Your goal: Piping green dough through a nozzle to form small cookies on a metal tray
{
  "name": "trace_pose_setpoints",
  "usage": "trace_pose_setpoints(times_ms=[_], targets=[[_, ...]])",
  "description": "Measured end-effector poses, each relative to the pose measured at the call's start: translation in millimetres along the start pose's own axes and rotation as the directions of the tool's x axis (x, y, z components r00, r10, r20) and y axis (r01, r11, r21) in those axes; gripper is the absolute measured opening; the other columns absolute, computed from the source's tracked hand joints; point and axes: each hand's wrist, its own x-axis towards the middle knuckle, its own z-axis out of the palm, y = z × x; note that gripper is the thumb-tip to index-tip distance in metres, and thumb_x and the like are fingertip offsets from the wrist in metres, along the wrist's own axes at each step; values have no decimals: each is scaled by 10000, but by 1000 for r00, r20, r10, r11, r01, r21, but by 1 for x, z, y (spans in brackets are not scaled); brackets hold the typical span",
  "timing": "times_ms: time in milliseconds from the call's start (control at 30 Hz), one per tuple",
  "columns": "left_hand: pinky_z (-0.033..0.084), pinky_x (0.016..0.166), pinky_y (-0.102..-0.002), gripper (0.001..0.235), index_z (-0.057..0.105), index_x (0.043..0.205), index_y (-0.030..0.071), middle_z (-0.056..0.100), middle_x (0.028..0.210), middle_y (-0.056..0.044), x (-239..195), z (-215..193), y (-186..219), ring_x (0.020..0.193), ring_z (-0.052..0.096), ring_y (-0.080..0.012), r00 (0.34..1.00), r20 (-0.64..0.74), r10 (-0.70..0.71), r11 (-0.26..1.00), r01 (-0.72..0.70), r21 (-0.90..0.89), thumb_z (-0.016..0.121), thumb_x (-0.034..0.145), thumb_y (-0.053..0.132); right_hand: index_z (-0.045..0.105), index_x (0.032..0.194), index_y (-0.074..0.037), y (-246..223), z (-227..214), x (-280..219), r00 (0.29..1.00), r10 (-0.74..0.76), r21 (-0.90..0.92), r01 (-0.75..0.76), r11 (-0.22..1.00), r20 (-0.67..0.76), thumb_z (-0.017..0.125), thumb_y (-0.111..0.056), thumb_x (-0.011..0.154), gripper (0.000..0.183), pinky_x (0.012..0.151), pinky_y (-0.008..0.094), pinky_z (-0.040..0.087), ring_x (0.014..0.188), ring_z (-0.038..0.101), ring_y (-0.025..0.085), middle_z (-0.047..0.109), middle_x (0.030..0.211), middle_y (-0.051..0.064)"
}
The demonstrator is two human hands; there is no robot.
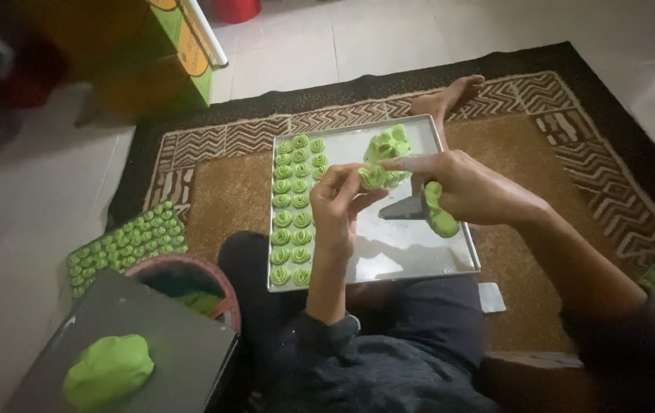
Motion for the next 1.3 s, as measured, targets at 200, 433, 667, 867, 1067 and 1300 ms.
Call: trace_pose_setpoints(times_ms=[200, 433, 667, 867, 1067, 1300], targets=[[687, 725, -496, 188, 658, 1101, 5, 669, 963, -188, -5, -6, 8, 806, 737, -296, 994, 49, -94, 996, 94, 7, 707, 947, 100, 540, 1506, -192, 8, 10, 3, 997, -56, -73, 60, 996, 51, 452, 188, 644, 947, 779, 494, 590, 812, 742, 413, 791, 822, 173], [686, 778, -467, 308, 609, 1254, 35, 626, 916, -85, -14, -20, 38, 816, 702, -188, 977, 177, -119, 983, 90, 162, 650, 949, 62, 474, 1572, -246, -11, 3, -3, 999, 16, -71, -12, 997, 44, 417, 222, 698, 993, 725, 409, 603, 760, 739, 371, 794, 852, 175], [597, 698, -452, 162, 802, 997, 147, 766, 900, -125, -41, -33, 82, 737, 737, -301, 923, 298, -242, 459, -162, 873, 695, 877, 167, 571, 1498, -197, -12, -2, -9, 998, -59, -67, 57, 996, -21, 503, 174, 634, 943, 758, 491, 562, 807, 729, 422, 782, 806, 184], [560, 846, -532, 112, 790, 944, 138, 787, 921, -142, -56, -48, 76, 948, 730, -418, 853, 297, -428, 229, -216, 949, 714, 864, 156, 601, 1461, -178, -6, 0, -7, 998, -56, -55, 54, 997, -21, 493, 173, 641, 899, 768, 483, 553, 815, 731, 411, 795, 833, 170], [545, 885, -511, 119, 784, 958, 163, 792, 967, -108, -55, -60, 66, 1003, 722, -393, 834, 234, -499, 171, -170, 971, 708, 871, 193, 593, 1473, -185, -6, 2, -7, 999, -36, -65, 35, 997, -7, 470, 197, 616, 946, 777, 471, 558, 830, 735, 405, 802, 852, 165], [541, 887, -504, 136, 758, 934, 179, 763, 905, -90, -55, -63, 58, 971, 717, -394, 844, 343, -412, 225, -271, 936, 718, 843, 86, 621, 1441, -152, -11, 1, -8, 1000, -12, -52, 12, 999, -9, 592, 127, 694, 797, 765, 480, 551, 794, 735, 396, 808, 849, 168]])
